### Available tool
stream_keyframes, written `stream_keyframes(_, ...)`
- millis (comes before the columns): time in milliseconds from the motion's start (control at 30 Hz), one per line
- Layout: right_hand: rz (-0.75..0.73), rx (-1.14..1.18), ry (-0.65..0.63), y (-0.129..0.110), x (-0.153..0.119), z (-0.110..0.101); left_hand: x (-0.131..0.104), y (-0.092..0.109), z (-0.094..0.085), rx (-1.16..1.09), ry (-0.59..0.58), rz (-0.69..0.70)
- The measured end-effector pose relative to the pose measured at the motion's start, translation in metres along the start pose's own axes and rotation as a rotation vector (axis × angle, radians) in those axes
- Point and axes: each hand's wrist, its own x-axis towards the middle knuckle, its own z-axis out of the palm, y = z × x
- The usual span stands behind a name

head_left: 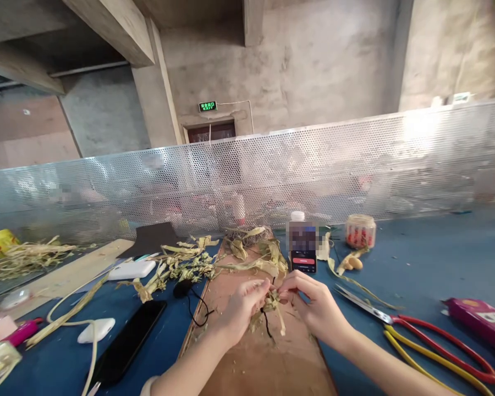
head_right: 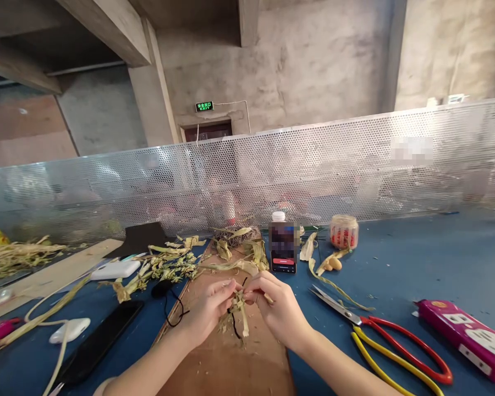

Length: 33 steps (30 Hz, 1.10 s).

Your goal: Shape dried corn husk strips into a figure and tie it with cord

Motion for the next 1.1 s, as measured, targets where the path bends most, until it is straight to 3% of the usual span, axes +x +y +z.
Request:
stream_keyframes(200,0.019,0.007,0.01,-0.001,-0.002,0.001,-0.004,0.009,0.002,0.064,-0.025,-0.038)
stream_keyframes(433,0.037,0.078,-0.092,-0.008,0.0,-0.001,-0.007,0.024,0.0,0.079,-0.19,-0.044)
stream_keyframes(633,-0.031,-0.022,-0.089,-0.006,0.006,-0.011,-0.007,0.023,-0.003,0.032,-0.15,-0.045)
stream_keyframes(833,-0.195,-0.251,-0.142,0.007,0.015,-0.013,-0.008,0.02,-0.001,-0.038,-0.146,-0.077)
stream_keyframes(967,-0.158,-0.251,-0.157,0.008,0.015,-0.011,-0.008,0.021,0.003,-0.035,-0.146,-0.092)
stream_keyframes(1100,-0.037,-0.249,-0.103,-0.003,0.016,-0.016,-0.008,0.022,0.006,0.023,-0.061,-0.085)
